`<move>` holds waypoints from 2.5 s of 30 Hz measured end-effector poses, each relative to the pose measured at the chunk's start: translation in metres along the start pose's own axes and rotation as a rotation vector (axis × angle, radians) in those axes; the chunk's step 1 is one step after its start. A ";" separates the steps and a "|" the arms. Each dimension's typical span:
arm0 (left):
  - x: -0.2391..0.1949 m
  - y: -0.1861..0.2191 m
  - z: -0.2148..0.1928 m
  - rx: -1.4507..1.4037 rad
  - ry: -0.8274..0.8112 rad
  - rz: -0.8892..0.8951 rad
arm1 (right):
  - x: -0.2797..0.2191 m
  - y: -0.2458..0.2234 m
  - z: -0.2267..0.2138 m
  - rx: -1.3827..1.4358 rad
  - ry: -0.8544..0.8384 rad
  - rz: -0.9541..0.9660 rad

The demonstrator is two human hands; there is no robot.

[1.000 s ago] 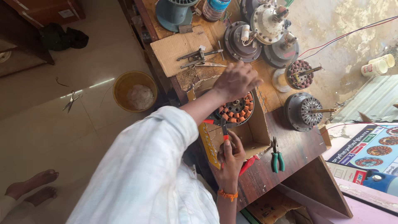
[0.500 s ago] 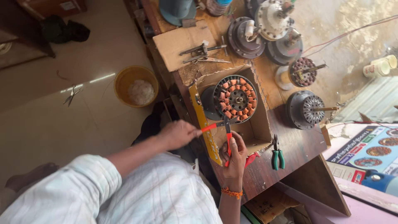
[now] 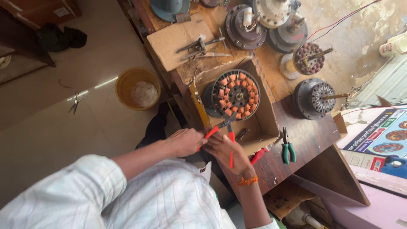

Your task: The person uses pliers to trim and adjust copper wire ends on a motor stator assembly. They repeatedly grip and cut the wire protruding from the stator slots while holding the component steady on a workbench.

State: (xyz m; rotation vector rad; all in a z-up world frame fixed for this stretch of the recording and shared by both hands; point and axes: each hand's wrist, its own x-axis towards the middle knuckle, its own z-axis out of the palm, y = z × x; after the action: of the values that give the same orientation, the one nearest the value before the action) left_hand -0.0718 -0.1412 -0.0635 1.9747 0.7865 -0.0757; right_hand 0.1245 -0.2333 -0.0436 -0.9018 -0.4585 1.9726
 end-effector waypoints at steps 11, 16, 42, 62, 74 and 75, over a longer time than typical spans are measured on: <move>0.086 0.020 -0.070 0.041 0.701 -0.018 | 0.022 0.029 0.002 0.249 -0.079 -0.137; 0.162 0.045 -0.052 -0.247 0.963 -0.229 | 0.019 0.038 0.001 0.285 -0.055 -0.139; 0.176 0.047 -0.045 -0.127 0.942 -0.269 | -0.025 0.026 0.035 0.720 -0.109 -0.196; 0.034 0.072 0.064 -0.270 0.070 0.593 | -0.084 0.074 0.015 0.207 0.775 -0.747; 0.028 0.128 0.072 -0.434 0.106 0.341 | -0.052 0.039 0.014 -0.730 1.318 -1.107; 0.026 0.127 0.070 -0.456 0.018 0.222 | -0.051 0.040 0.014 -0.683 1.329 -1.035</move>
State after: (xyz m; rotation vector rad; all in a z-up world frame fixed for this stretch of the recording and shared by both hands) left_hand 0.0379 -0.2249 -0.0122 1.6137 0.5335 0.2342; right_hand 0.1083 -0.2972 -0.0384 -1.6761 -0.5861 0.0561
